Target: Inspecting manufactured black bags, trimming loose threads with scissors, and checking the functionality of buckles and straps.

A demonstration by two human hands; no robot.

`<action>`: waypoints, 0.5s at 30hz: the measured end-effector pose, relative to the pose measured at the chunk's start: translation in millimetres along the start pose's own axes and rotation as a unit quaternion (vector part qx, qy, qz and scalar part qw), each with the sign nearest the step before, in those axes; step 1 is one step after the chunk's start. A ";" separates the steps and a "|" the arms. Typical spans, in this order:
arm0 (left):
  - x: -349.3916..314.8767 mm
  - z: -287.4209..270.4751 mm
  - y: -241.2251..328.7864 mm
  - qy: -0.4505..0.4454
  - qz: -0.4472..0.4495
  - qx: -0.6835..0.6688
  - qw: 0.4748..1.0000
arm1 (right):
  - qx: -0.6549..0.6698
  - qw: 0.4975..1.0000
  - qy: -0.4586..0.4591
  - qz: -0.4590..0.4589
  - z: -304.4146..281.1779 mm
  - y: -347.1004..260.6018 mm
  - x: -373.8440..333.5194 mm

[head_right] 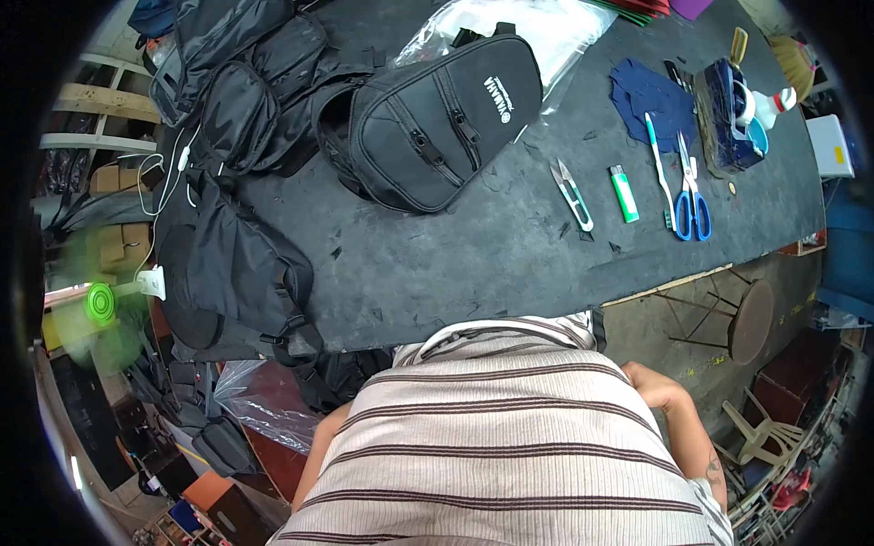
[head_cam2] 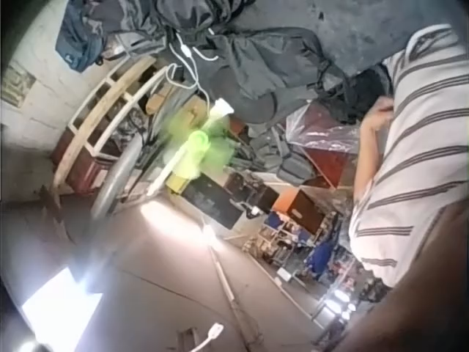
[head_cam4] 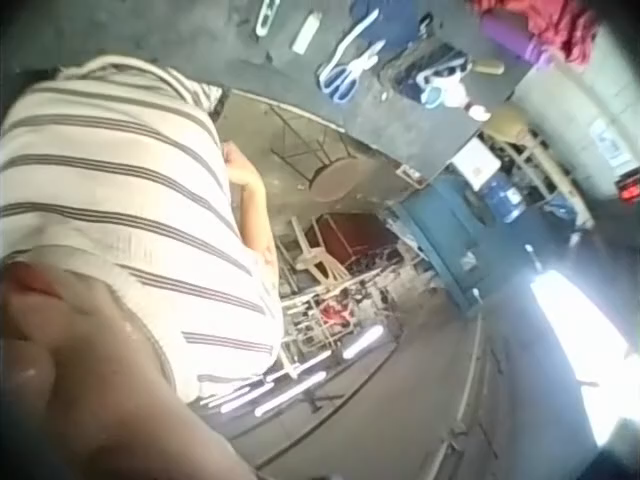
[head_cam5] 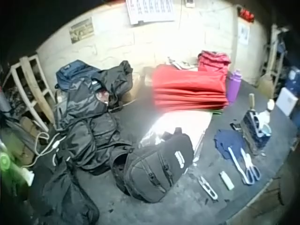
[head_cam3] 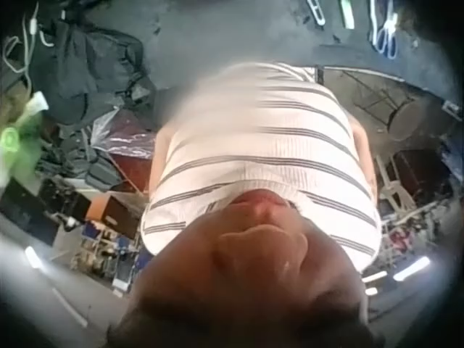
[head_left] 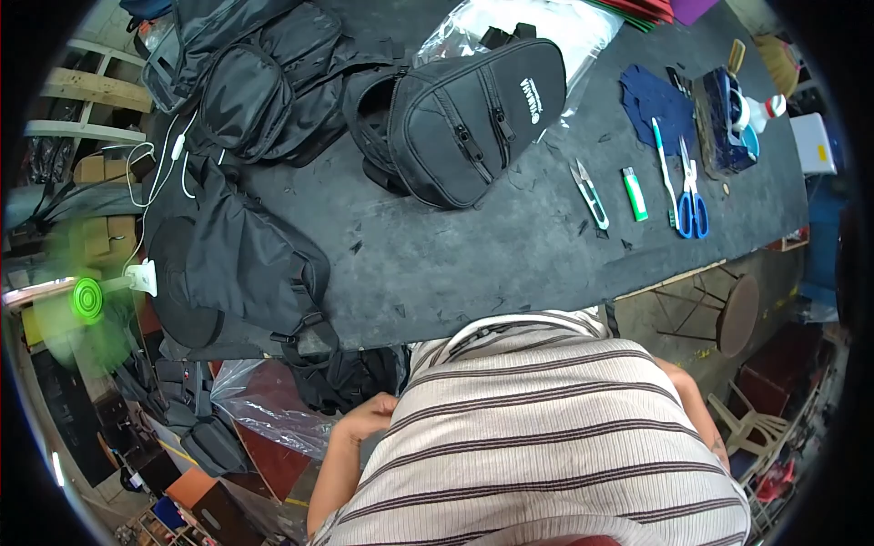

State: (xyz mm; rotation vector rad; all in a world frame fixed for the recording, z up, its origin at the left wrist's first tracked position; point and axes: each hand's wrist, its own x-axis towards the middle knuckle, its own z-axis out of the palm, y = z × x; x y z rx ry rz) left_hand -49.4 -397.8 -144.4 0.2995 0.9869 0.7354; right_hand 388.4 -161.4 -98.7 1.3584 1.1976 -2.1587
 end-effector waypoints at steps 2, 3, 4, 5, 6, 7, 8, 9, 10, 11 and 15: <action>-3.8 -5.2 0.9 0.002 -0.013 0.036 0.999 | 0.037 0.999 -0.012 -0.010 -2.5 8.7 3.0; -2.2 -7.6 -4.5 0.004 -0.012 0.035 0.999 | 0.054 0.998 -0.019 -0.015 -5.8 15.1 8.3; 1.2 -8.4 -8.0 0.020 0.014 0.023 0.999 | 0.073 0.997 -0.026 -0.022 -9.3 23.8 14.4; 4.0 -11.7 -11.7 0.039 0.043 0.011 0.998 | 0.089 0.995 -0.034 -0.029 -13.6 27.7 21.4; 13.0 -37.3 -42.4 0.016 0.022 0.031 0.999 | 0.106 0.993 -0.043 -0.037 -17.4 30.8 28.1; 22.8 -43.2 -43.5 0.076 0.024 -0.039 0.996 | 0.128 0.990 -0.045 -0.045 -18.6 38.1 33.2; 28.3 -41.7 -42.8 0.141 0.025 -0.113 0.983 | 0.148 0.986 -0.051 -0.050 -18.9 41.9 36.3; 35.3 -39.8 -36.1 0.177 0.014 -0.120 0.977 | 0.268 0.963 -0.013 -0.002 -14.6 40.2 41.8; 38.0 -44.6 -47.8 0.200 -0.006 -0.033 0.979 | 0.287 0.957 0.050 0.001 -15.1 48.6 49.8; 42.1 -44.7 -52.1 0.221 -0.023 0.052 0.974 | 0.303 0.946 0.114 0.004 -15.4 59.8 59.1; 43.3 -27.7 -56.2 0.224 0.027 0.101 0.969 | 0.223 0.968 0.090 -0.075 -6.5 108.5 92.1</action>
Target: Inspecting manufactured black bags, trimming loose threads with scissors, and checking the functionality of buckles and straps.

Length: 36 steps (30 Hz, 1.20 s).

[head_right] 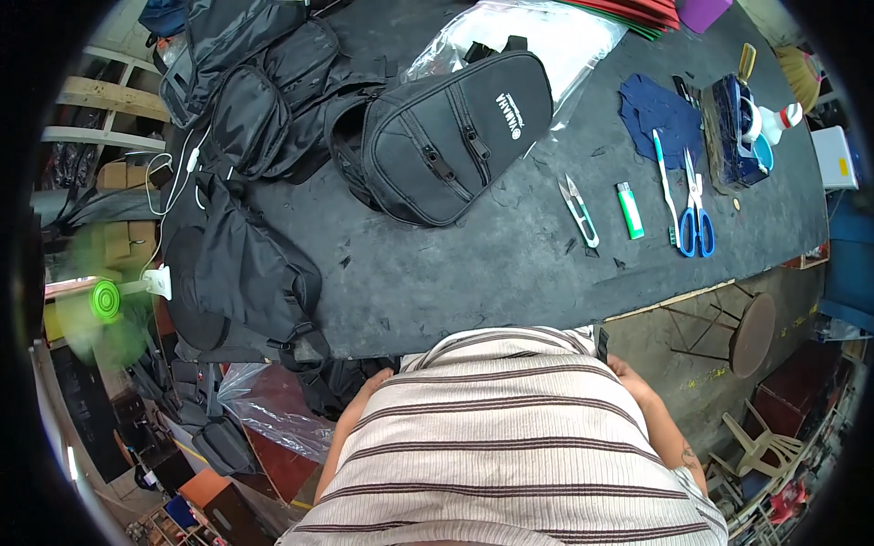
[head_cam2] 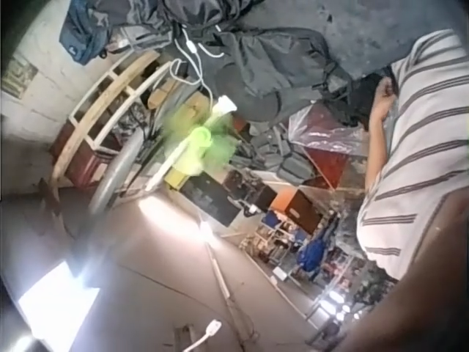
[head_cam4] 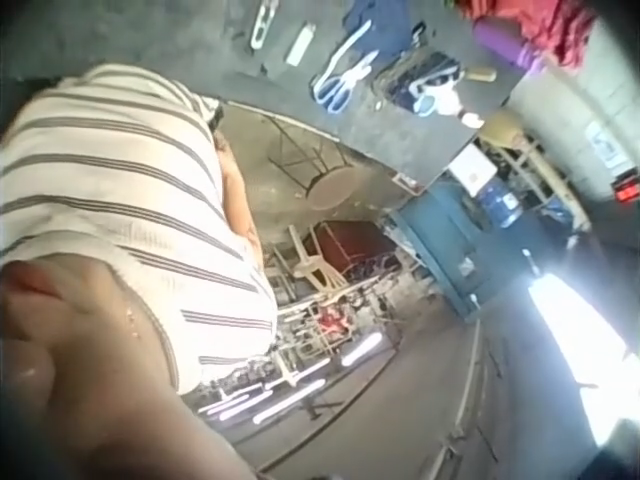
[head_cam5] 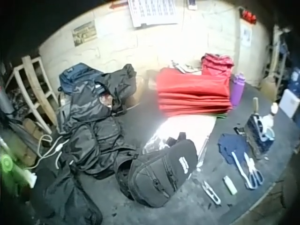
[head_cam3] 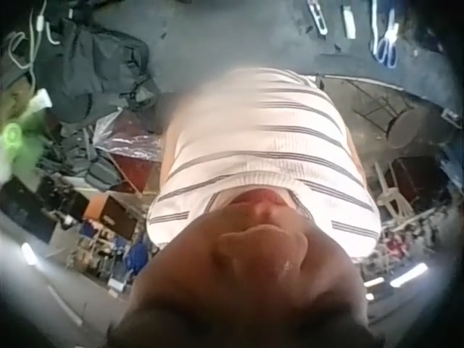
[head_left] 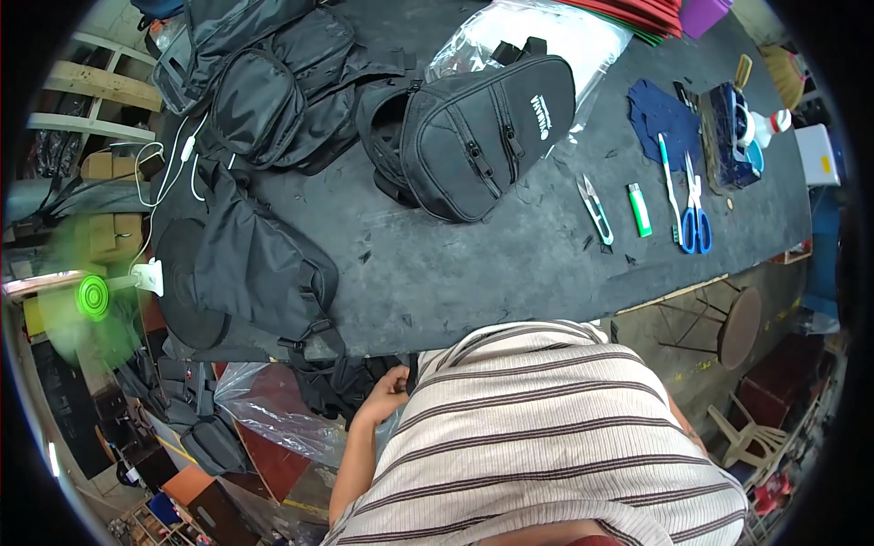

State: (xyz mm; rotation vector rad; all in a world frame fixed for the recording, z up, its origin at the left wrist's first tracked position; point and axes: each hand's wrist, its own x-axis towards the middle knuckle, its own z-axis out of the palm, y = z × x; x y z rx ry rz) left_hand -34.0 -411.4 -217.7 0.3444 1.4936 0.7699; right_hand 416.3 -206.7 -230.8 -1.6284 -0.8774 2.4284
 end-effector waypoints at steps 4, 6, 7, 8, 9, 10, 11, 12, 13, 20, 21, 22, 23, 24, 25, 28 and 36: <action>8.1 -6.1 -3.1 -0.051 0.151 0.090 0.983 | -0.056 0.998 -0.009 -0.040 -34.5 38.7 27.4; 3.0 -7.8 -8.2 0.070 0.010 -0.157 0.985 | -0.035 0.995 0.005 -0.093 -41.5 51.8 30.6; -2.6 0.8 8.8 0.057 0.061 -0.338 0.937 | -0.033 0.995 0.007 -0.095 -38.3 48.0 28.3; -3.9 -3.5 9.6 0.045 0.094 -0.363 0.926 | 0.056 0.992 0.013 -0.108 -28.3 30.6 21.3; 0.5 -9.7 -2.9 0.049 0.085 -0.375 0.922 | 0.144 0.982 0.019 -0.120 -16.7 13.1 16.1; 7.2 -11.9 -6.4 0.069 0.070 -0.339 0.936 | 0.178 0.970 0.071 -0.151 2.9 -4.2 14.7; 12.5 -15.3 -8.2 0.091 0.055 -0.301 0.948 | 0.077 0.986 0.031 -0.146 15.8 -26.2 5.7; 21.9 -8.7 -12.1 0.245 0.067 -0.173 0.952 | -0.026 0.990 -0.009 -0.139 24.5 -42.0 -0.6; 30.2 -14.5 -27.3 0.320 0.022 -0.084 0.943 | -0.118 0.983 -0.009 -0.138 30.2 -45.0 1.7; 39.4 -12.9 -10.8 0.011 -0.044 -0.072 0.996 | 0.011 0.957 0.214 -0.193 40.1 -44.0 18.1; 37.2 -22.9 -16.1 0.011 -0.044 -0.077 0.996 | 0.002 0.976 0.129 -0.174 10.0 -29.8 28.2; 36.4 -28.4 -10.3 -0.035 -0.051 -0.112 0.992 | -0.002 0.987 0.044 -0.154 -2.7 -23.8 33.0; 34.9 -30.5 -4.5 -0.080 -0.057 -0.145 0.985 | 0.074 0.988 0.028 -0.134 3.4 -34.5 28.1; 34.0 -27.0 -0.4 -0.047 -0.058 -0.127 0.989 | 0.077 0.990 -0.043 -0.113 10.0 -47.5 21.8; 28.7 -14.5 16.8 -0.035 -0.045 -0.088 0.995 | 0.081 0.986 -0.113 -0.093 18.1 -60.8 15.8; 30.5 -10.4 23.4 -0.045 -0.029 -0.029 0.998 | -0.097 0.985 0.097 -0.101 -15.5 -34.1 38.8; 39.0 -40.5 -10.3 0.021 -0.023 -0.252 0.967 | -0.051 0.982 0.155 -0.094 -11.0 -21.1 76.9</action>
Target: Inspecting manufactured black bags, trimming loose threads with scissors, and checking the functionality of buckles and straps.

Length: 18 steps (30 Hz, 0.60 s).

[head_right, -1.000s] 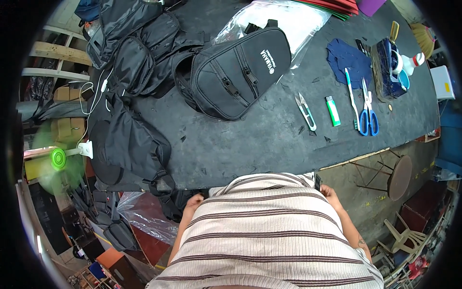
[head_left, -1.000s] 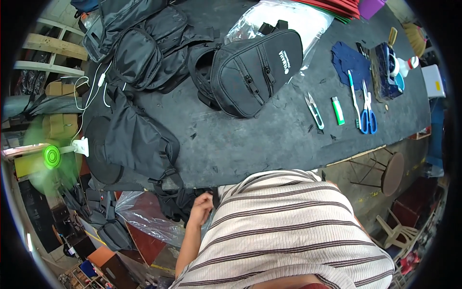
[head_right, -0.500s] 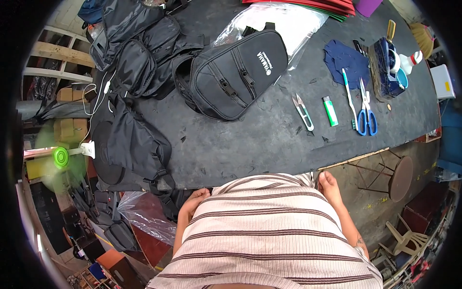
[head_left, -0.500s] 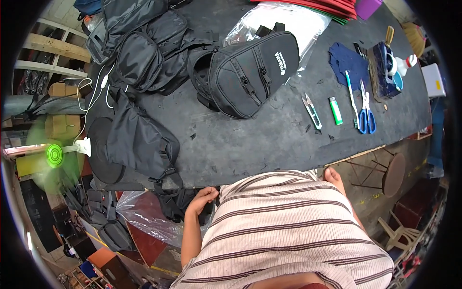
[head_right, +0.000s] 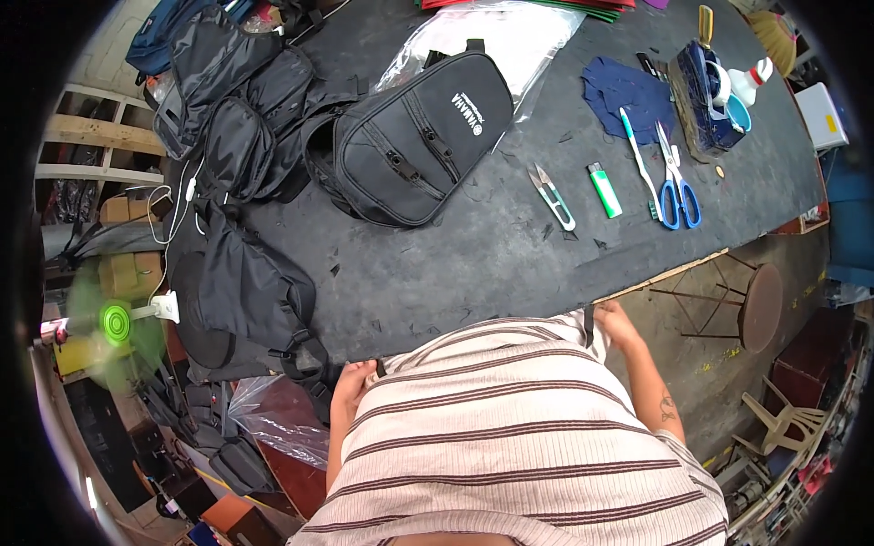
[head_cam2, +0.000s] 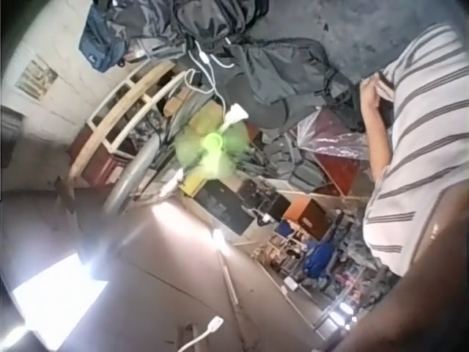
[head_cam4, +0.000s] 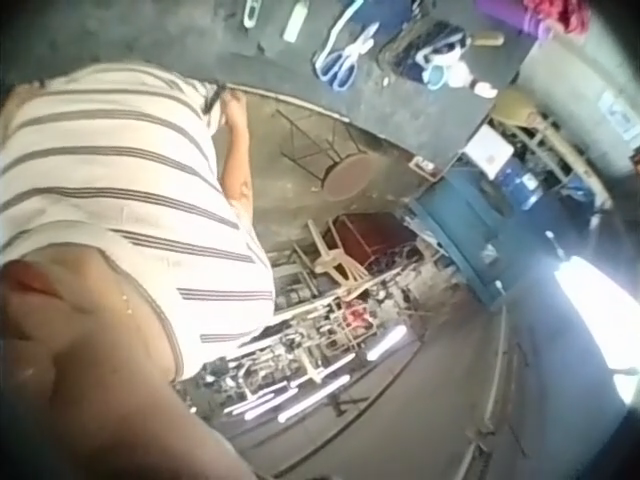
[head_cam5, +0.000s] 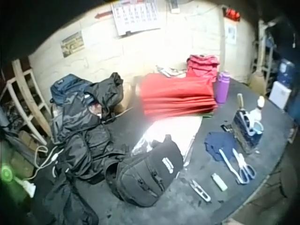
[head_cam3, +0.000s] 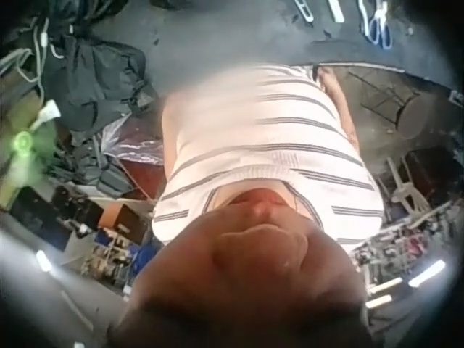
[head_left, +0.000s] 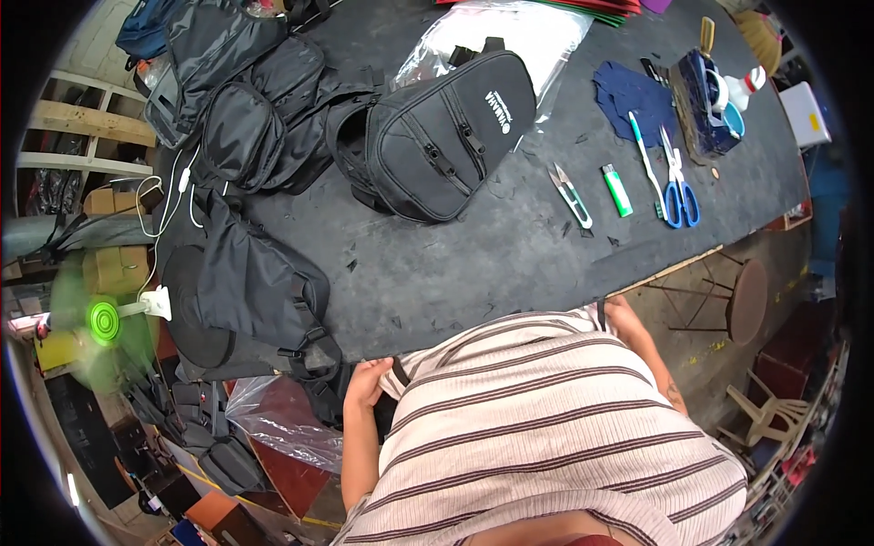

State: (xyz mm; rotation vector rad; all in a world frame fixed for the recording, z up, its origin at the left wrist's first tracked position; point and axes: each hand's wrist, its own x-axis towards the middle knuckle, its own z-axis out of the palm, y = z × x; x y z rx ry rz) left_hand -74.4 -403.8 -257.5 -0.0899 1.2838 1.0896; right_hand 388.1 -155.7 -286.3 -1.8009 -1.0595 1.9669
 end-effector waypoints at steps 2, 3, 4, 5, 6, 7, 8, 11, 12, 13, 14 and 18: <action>20.2 -4.6 -14.1 0.141 -0.006 -0.037 0.989 | 0.075 0.991 -0.077 0.084 -23.6 -8.8 0.1; 26.5 -9.9 -25.2 0.174 0.016 -0.031 0.984 | -0.023 0.998 -0.025 0.048 -24.8 -18.2 -8.0; 21.6 14.7 -11.1 0.222 -0.015 0.224 0.949 | -0.248 0.969 0.007 -0.015 -28.1 -21.7 -12.7; 25.6 12.0 -16.2 0.193 -0.011 0.285 0.939 | -0.463 0.882 0.031 -0.080 -24.6 -34.9 -20.7; 34.0 2.8 -25.2 0.164 -0.007 0.343 0.925 | -0.672 0.730 0.053 -0.108 -19.9 -49.1 -35.6; 43.3 -22.2 -43.3 0.136 0.132 0.432 0.882 | -0.677 0.734 -0.018 -0.043 -12.0 -78.0 -50.2; 33.1 -14.8 -28.3 0.137 0.159 0.623 0.753 | -0.672 0.735 -0.085 0.025 -5.0 -107.4 -63.1; -30.5 62.8 61.7 0.048 -0.060 0.741 0.667 | -0.426 0.868 -0.206 -0.150 27.4 -177.2 -100.3; -46.7 94.9 91.0 0.016 -0.175 0.638 0.749 | -0.355 0.896 -0.152 -0.222 39.3 -184.0 -101.7; -59.7 110.3 106.9 -0.034 -0.127 0.576 0.807 | -0.372 0.873 -0.099 -0.297 47.4 -189.8 -92.5; -72.3 121.7 119.5 -0.085 -0.080 0.506 0.855 | -0.387 0.844 -0.046 -0.368 55.3 -196.1 -81.8; -86.3 171.4 156.1 -0.029 0.373 0.463 0.803 | -0.447 0.726 0.141 -0.503 88.7 -211.9 -45.3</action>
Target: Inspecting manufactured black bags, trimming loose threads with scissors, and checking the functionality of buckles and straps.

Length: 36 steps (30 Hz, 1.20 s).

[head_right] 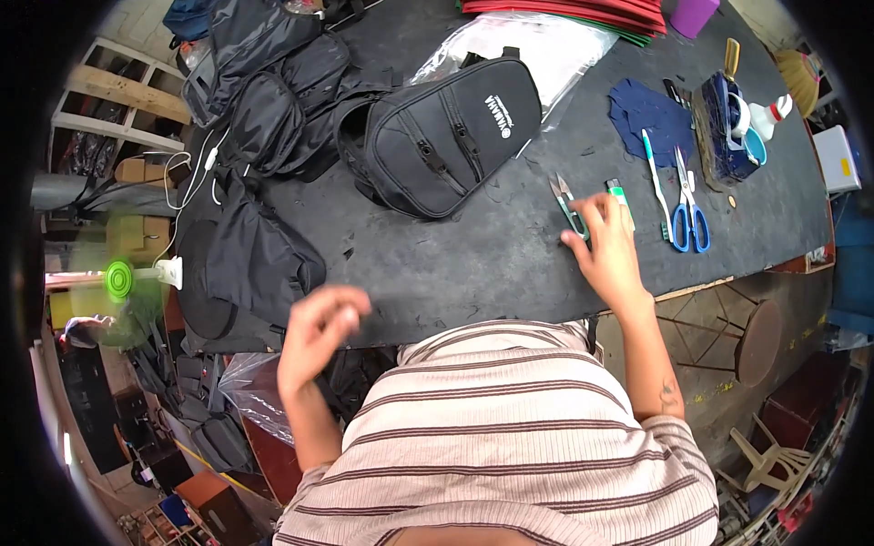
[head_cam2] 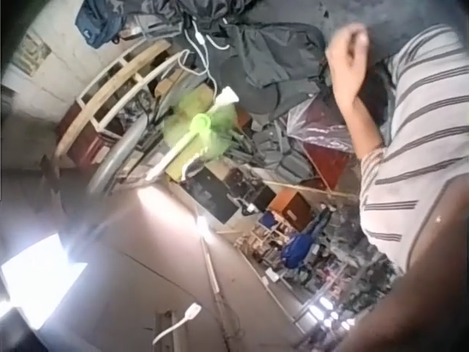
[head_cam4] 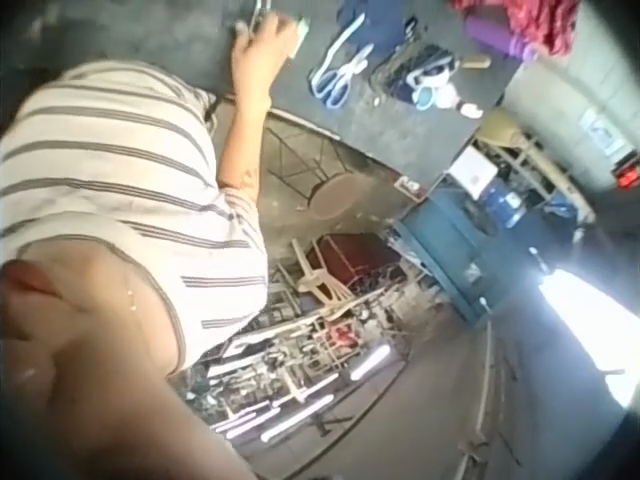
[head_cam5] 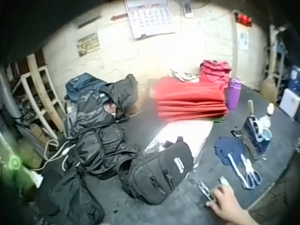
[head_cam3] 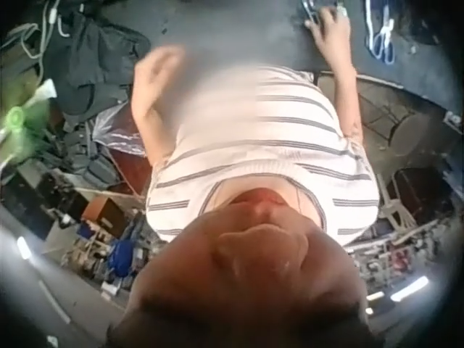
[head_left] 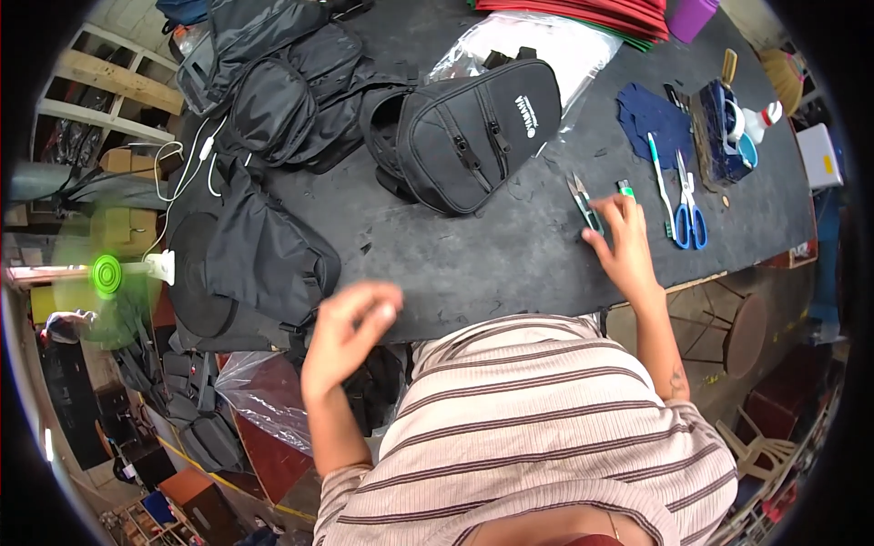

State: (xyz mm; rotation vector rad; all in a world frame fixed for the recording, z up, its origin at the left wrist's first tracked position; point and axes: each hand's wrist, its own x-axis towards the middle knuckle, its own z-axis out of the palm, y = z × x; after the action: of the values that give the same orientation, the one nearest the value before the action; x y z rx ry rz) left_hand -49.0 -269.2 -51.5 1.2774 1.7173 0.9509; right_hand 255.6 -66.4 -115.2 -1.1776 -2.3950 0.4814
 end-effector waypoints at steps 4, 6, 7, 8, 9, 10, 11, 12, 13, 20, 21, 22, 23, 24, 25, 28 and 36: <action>63.3 22.3 -1.2 0.300 0.204 0.111 0.925 | -0.039 0.996 0.009 0.085 45.9 17.7 25.2; 81.6 38.7 -2.9 0.341 0.211 0.045 0.915 | 0.029 0.992 -0.026 0.119 46.5 23.0 34.0; 90.7 47.8 -5.4 0.352 0.216 0.047 0.910 | 0.037 0.990 -0.040 0.134 44.2 24.1 35.7; 98.7 55.9 -12.1 0.359 0.224 0.054 0.904 | 0.043 0.988 -0.049 0.140 39.8 22.3 36.2; 104.8 65.2 -16.1 0.360 0.210 0.033 0.908 | 0.034 0.987 -0.054 0.148 39.0 30.0 36.7; 112.6 71.2 -21.8 0.365 0.224 0.092 0.899 | 0.024 0.986 -0.057 0.157 38.3 37.7 37.5; 117.8 76.7 -29.3 0.358 0.217 0.109 0.902 | 0.046 0.984 -0.042 0.164 29.8 30.6 37.9; 122.6 80.1 -34.3 0.384 0.236 0.173 0.876 | 0.046 0.985 -0.040 0.162 30.3 31.7 37.8; 127.0 83.0 -40.2 0.398 0.249 0.189 0.862 | 0.069 0.986 0.013 0.152 30.9 33.6 37.1; 149.3 83.2 -49.1 0.433 0.246 0.187 0.847 | 0.211 0.965 0.134 0.081 33.7 -8.6 50.3; 152.8 83.6 -51.6 0.431 0.225 0.123 0.865 | 0.259 0.953 0.138 0.069 38.6 -18.3 52.7; 155.5 84.8 -55.8 0.425 0.202 0.058 0.880 | 0.305 0.941 0.135 0.049 46.1 -24.6 54.7; 157.1 84.9 -61.4 0.388 0.158 -0.031 0.907 | 0.284 0.953 0.105 0.019 49.9 -32.6 57.2; 156.3 87.0 -65.1 0.391 0.157 -0.030 0.906 | 0.251 0.964 0.080 -0.022 49.4 -45.4 60.4; 154.9 89.9 -60.5 0.366 0.108 -0.157 0.911 | 0.247 0.964 0.080 -0.059 51.2 -56.7 62.9; 151.5 94.3 -58.1 0.322 0.070 -0.349 0.877 | 0.194 0.966 0.106 -0.138 63.1 -77.2 69.8; 140.4 94.6 -34.0 0.349 0.114 -0.223 0.903 | 0.138 0.956 0.180 -0.189 78.7 -97.0 81.6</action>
State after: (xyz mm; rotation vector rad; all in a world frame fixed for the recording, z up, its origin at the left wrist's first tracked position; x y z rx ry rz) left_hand -3.8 -129.5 -142.5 0.8825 1.7046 1.9954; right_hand 106.4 -66.2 -117.3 -0.6045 -2.0822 0.4164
